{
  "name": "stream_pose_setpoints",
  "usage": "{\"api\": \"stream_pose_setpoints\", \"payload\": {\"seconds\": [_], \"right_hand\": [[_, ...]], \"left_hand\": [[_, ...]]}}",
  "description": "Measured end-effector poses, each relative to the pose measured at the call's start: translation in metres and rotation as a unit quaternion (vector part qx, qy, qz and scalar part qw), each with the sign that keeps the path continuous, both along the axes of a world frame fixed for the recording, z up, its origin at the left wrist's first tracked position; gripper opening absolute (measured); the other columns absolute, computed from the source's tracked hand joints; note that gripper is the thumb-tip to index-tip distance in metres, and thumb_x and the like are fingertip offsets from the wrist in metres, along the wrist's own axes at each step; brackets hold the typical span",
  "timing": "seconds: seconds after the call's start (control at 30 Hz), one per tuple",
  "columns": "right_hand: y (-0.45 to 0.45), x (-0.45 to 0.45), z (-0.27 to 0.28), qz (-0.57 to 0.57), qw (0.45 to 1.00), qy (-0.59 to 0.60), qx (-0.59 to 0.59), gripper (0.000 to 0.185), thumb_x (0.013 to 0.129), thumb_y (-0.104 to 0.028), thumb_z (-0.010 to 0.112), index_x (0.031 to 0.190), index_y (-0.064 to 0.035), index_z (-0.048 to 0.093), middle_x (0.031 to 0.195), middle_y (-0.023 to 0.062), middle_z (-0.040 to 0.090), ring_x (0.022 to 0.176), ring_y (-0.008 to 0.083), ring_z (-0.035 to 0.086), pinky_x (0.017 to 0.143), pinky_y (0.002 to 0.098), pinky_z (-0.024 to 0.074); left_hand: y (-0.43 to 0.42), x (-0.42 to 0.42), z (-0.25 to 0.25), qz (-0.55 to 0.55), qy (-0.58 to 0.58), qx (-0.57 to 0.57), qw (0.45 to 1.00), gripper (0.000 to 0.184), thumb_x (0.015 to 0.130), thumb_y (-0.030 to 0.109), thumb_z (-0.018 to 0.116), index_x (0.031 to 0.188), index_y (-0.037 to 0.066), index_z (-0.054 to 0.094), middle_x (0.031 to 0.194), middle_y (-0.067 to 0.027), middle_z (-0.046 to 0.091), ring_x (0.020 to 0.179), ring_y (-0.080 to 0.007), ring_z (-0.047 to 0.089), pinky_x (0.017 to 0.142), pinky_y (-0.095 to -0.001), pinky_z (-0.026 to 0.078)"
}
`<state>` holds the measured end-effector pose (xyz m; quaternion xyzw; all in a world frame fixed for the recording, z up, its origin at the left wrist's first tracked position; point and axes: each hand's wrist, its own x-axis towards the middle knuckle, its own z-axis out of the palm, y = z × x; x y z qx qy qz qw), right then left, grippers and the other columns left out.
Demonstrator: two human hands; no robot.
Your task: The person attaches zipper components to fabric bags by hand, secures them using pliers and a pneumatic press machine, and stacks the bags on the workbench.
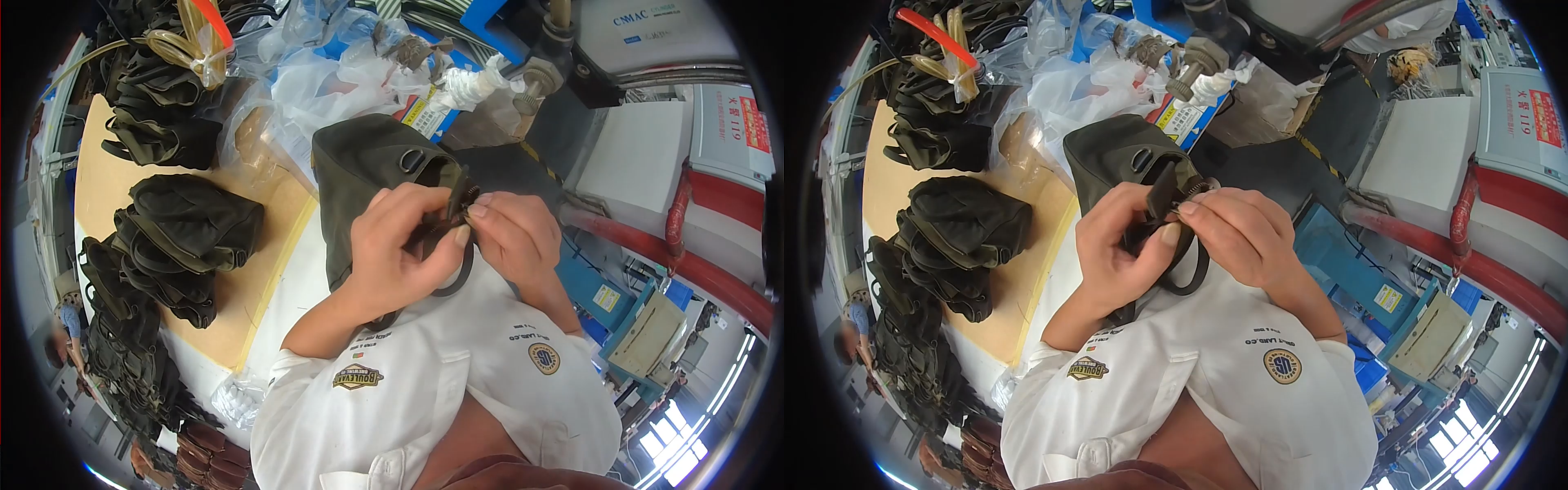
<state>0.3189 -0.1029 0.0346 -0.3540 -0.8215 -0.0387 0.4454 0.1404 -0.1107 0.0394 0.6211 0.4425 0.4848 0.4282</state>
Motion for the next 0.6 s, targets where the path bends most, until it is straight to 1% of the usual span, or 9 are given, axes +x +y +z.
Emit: {"api": "stream_pose_setpoints", "payload": {"seconds": [0.1,0.13,0.23,0.27,0.37,0.4,0.5,0.53,0.6], "right_hand": [[0.000,0.000,0.001,0.028,0.999,-0.014,0.000,0.025,0.072,0.000,0.079,0.095,-0.0012,0.067,0.090,0.0069,0.065,0.071,0.0199,0.066,0.058,0.0258,0.0548],[0.000,0.000,0.000,0.040,0.999,-0.017,0.000,0.025,0.073,0.000,0.079,0.094,-0.0009,0.066,0.090,0.0072,0.065,0.071,0.0202,0.066,0.058,0.0262,0.0552],[0.001,-0.001,-0.001,0.071,0.997,-0.008,-0.007,0.023,0.075,0.001,0.077,0.094,-0.0002,0.065,0.089,0.0090,0.065,0.069,0.0211,0.066,0.056,0.0264,0.0560],[0.001,-0.003,-0.002,0.077,0.997,-0.001,-0.009,0.023,0.076,0.001,0.076,0.095,-0.0001,0.063,0.089,0.0099,0.065,0.068,0.0216,0.067,0.055,0.0267,0.0563],[-0.001,-0.007,-0.006,0.095,0.995,0.019,-0.020,0.025,0.079,0.002,0.074,0.099,0.0000,0.060,0.089,0.0127,0.067,0.068,0.0227,0.068,0.054,0.0276,0.0570],[-0.001,-0.008,-0.005,0.102,0.994,0.025,-0.029,0.026,0.079,0.002,0.074,0.100,0.0000,0.058,0.089,0.0138,0.067,0.068,0.0229,0.068,0.055,0.0278,0.0573],[-0.001,-0.010,-0.002,0.130,0.986,0.065,-0.087,0.026,0.082,0.004,0.072,0.102,0.0000,0.056,0.090,0.0168,0.069,0.070,0.0234,0.070,0.056,0.0284,0.0577],[0.000,-0.010,-0.002,0.141,0.980,0.082,-0.112,0.026,0.082,0.004,0.071,0.103,0.0001,0.056,0.090,0.0178,0.070,0.071,0.0236,0.070,0.057,0.0286,0.0579],[-0.001,-0.010,-0.002,0.147,0.972,0.112,-0.148,0.026,0.083,0.005,0.071,0.103,0.0005,0.055,0.090,0.0186,0.071,0.072,0.0237,0.071,0.057,0.0278,0.0576]], "left_hand": [[-0.001,-0.006,-0.004,-0.028,-0.073,-0.050,0.996,0.013,0.079,0.004,0.071,0.091,0.001,0.067,0.075,-0.0053,0.060,0.064,-0.0162,0.056,0.058,-0.0271,0.042],[-0.006,-0.009,0.001,-0.026,-0.076,-0.151,0.985,0.011,0.085,0.004,0.067,0.095,0.000,0.066,0.077,-0.0062,0.061,0.065,-0.0143,0.056,0.057,-0.0266,0.042],[-0.009,0.002,0.014,0.068,-0.221,-0.207,0.951,0.013,0.089,0.002,0.063,0.101,-0.001,0.066,0.079,-0.0075,0.063,0.064,-0.0134,0.056,0.057,-0.0265,0.042],[-0.010,0.005,0.013,0.087,-0.211,-0.157,0.961,0.025,0.087,0.002,0.063,0.112,0.000,0.064,0.083,-0.0082,0.065,0.063,-0.0150,0.057,0.059,-0.0266,0.042],[-0.002,-0.022,-0.007,-0.044,0.086,0.138,0.986,0.039,0.082,0.003,0.064,0.122,0.002,0.060,0.085,-0.0090,0.066,0.063,-0.0178,0.058,0.062,-0.0264,0.041],[-0.005,-0.024,0.001,-0.066,0.079,0.098,0.990,0.047,0.080,0.000,0.062,0.127,-0.002,0.056,0.099,-0.0138,0.064,0.078,-0.0270,0.061,0.071,-0.0314,0.048],[-0.008,-0.020,0.010,-0.030,0.058,0.054,0.996,0.045,0.081,0.005,0.068,0.124,-0.001,0.058,0.109,-0.0170,0.062,0.091,-0.0301,0.063,0.079,-0.0330,0.050],[-0.009,-0.020,0.010,-0.023,0.084,0.047,0.995,0.051,0.079,0.015,0.077,0.123,-0.002,0.058,0.114,-0.0193,0.060,0.099,-0.0327,0.062,0.085,-0.0350,0.050],[-0.010,-0.019,0.004,0.007,0.090,0.079,0.993,0.055,0.075,0.021,0.080,0.121,0.000,0.059,0.112,-0.0170,0.062,0.098,-0.0303,0.063,0.080,-0.0334,0.049]]}}
